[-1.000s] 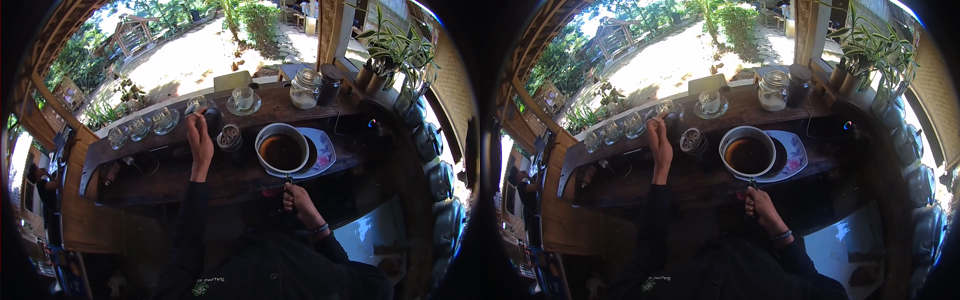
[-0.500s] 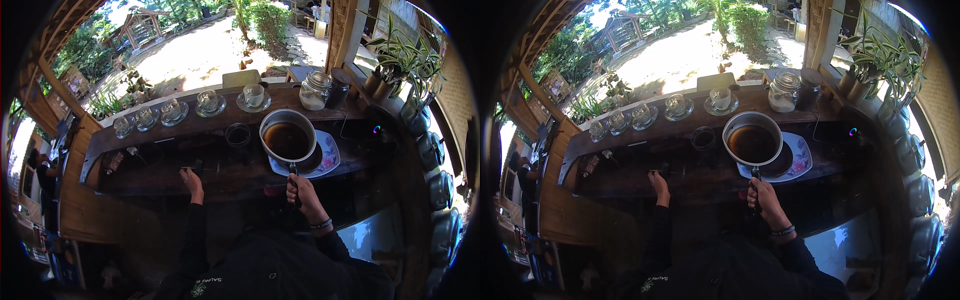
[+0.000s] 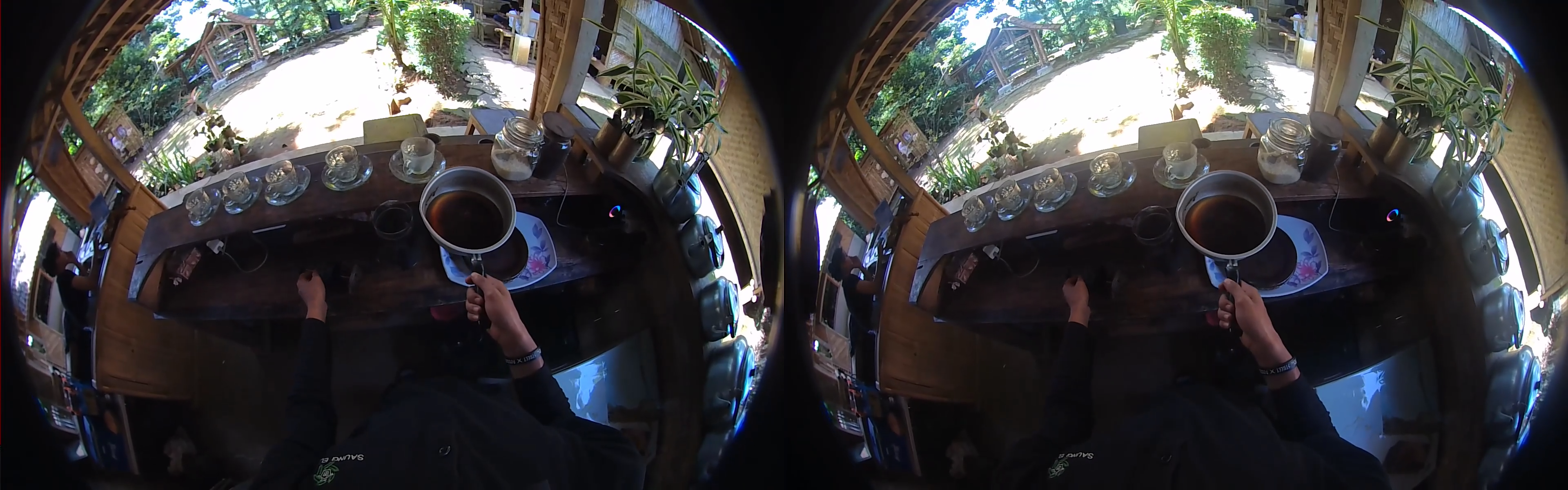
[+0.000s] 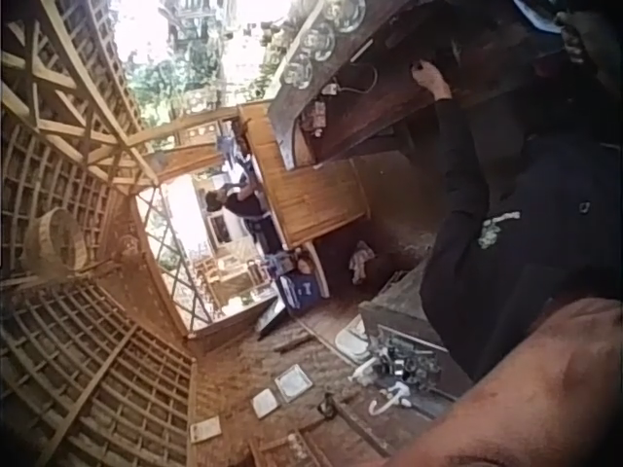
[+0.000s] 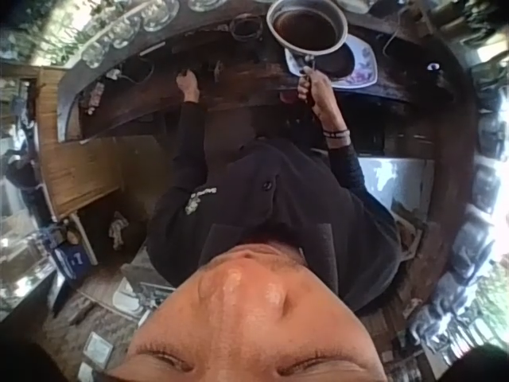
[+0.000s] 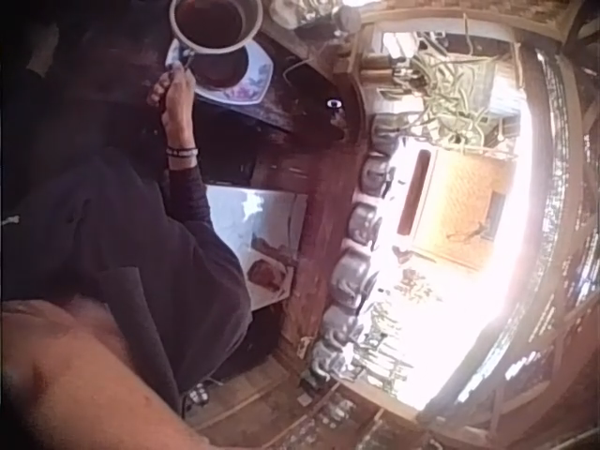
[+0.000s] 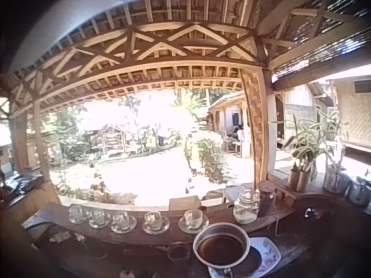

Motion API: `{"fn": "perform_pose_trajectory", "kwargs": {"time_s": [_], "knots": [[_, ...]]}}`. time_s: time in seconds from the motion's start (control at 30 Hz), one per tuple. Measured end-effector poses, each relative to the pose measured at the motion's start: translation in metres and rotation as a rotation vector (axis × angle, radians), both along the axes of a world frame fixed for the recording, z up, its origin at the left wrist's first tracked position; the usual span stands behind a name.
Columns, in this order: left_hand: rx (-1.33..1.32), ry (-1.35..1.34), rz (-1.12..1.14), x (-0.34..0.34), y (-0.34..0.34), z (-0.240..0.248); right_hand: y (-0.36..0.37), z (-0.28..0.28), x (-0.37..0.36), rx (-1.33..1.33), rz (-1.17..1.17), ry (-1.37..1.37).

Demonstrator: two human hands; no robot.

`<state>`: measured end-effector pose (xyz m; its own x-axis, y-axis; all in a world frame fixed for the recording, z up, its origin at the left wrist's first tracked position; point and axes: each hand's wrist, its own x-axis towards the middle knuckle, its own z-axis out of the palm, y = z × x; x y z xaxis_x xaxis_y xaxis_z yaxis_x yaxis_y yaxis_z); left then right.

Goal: Prepare coffee using a French press, including pouring hot liquid and pressing the plunger.

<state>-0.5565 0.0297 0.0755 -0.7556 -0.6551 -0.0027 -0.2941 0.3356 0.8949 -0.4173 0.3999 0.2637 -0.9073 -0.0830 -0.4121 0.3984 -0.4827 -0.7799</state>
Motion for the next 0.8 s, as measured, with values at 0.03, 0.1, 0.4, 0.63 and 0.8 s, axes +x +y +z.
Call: {"fn": "perform_pose_trajectory", "kwargs": {"time_s": [0.03, 0.1, 0.4, 0.63, 0.8], "knots": [[0.000, -0.001, -0.003, 0.000, 0.001, 0.002, 0.000, 0.000, -0.001, 0.010, -0.003, 0.003], [0.204, -0.068, -0.038, 0.000, 0.001, 0.006, -0.001, 0.000, -0.002, 0.006, -0.005, 0.007], [0.115, 0.103, 0.011, 0.016, -0.016, -0.006, -0.016, -0.001, -0.013, 0.007, 0.008, 0.044], [-0.569, 0.419, 0.019, 0.021, 0.033, 0.059, -0.017, -0.004, -0.017, 0.034, -0.035, 0.030], [-0.276, 0.538, -0.440, 0.035, 0.079, 0.097, -0.022, -0.004, -0.018, 0.070, -0.026, 0.033]]}}
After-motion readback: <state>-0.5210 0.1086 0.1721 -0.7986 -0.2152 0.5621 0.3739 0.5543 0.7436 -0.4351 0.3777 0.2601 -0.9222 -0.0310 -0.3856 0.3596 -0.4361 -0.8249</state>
